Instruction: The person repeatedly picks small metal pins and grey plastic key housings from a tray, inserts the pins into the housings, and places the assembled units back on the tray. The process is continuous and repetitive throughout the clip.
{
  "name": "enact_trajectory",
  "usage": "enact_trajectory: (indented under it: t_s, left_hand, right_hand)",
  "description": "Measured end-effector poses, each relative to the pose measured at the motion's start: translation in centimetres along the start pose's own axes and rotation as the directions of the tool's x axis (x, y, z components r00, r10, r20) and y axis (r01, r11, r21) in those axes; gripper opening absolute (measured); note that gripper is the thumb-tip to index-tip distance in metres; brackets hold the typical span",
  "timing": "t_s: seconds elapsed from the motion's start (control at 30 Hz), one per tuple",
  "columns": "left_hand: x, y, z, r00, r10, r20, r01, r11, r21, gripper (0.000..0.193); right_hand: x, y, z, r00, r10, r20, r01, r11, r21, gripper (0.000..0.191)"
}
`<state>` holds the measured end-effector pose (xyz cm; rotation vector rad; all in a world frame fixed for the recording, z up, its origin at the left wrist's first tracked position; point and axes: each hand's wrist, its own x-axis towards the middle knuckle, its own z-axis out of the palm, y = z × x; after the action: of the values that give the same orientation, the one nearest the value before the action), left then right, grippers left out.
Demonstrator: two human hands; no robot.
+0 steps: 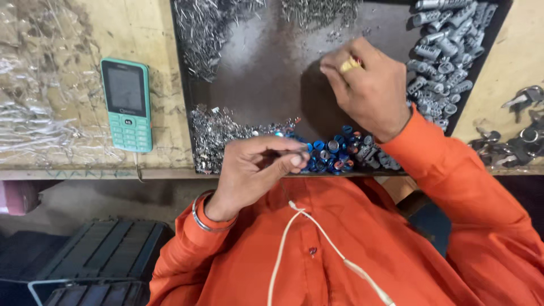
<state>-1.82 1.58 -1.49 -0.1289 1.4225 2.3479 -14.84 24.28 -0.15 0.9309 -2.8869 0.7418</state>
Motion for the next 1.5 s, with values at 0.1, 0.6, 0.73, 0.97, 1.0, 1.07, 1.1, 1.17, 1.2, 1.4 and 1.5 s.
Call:
enact_trajectory:
  t_s: [0.1,0.6,0.73,0.97,1.0,1.07,1.1,1.17,1.2,1.4,1.5]
  left_hand:
    - [0.0,-0.3,-0.1,0.993,-0.098,0.059,0.102,0.992,-0.079,0.015]
    - [0.9,-0.1,0.1,0.987,-0.125,0.104,0.132,0.989,-0.066,0.017]
    - [1.2,0.1,0.2,0.993,-0.109,0.034,0.11,0.994,-0.025,0.016]
    - [1.3,0.5,0.6,0.994,-0.108,0.028,0.107,0.994,0.026,0.015]
    - [1.3,0.5,0.5,0.993,-0.115,0.028,0.114,0.993,0.03,0.015]
    - [1.3,0.6,0.5,0.994,-0.105,0.033,0.104,0.994,0.039,0.015]
    - [1.3,0.6,0.5,0.994,-0.103,0.033,0.102,0.994,0.041,0.015]
    - [1.4,0.6,0.7,0.995,-0.091,0.045,0.089,0.995,0.041,0.015]
    - [1.4,0.5,0.8,0.995,-0.084,0.05,0.082,0.996,0.043,0.014]
    - [0.7,0.1,1.3,0.992,-0.124,0.02,0.125,0.991,-0.039,0.011]
    - [0.0,0.0,0.8,1.0,0.001,-0.025,-0.001,1.0,0.025,0.006]
  right_hand:
    - [-1.0,0.6,0.5,0.997,0.076,-0.015,-0.073,0.983,0.169,0.009]
    - [-1.3,-0.3,-0.4,0.847,0.467,0.254,-0.51,0.579,0.636,0.006]
    - [-5.5,-3.4,-0.9,0.965,0.204,0.167,-0.254,0.55,0.795,0.01]
    - [-8.8,-4.6,0.3,0.881,0.328,0.341,-0.422,0.215,0.881,0.014]
    - [-8.5,-4.6,0.1,0.882,0.309,0.356,-0.436,0.246,0.866,0.014]
    - [-8.0,-4.5,-0.3,0.877,0.288,0.385,-0.457,0.248,0.854,0.014]
    - [-7.8,-4.5,-0.4,0.869,0.286,0.403,-0.469,0.215,0.857,0.015]
    - [-7.8,-4.2,-0.4,0.863,0.278,0.423,-0.475,0.159,0.865,0.016]
    - [-8.0,-4.0,-0.2,0.864,0.27,0.425,-0.472,0.136,0.871,0.016]
    - [-8.7,-5.2,0.0,0.946,0.241,0.216,-0.323,0.7,0.636,0.019]
    - [-5.1,-7.1,-1.0,0.996,0.037,0.083,-0.075,0.848,0.525,0.023]
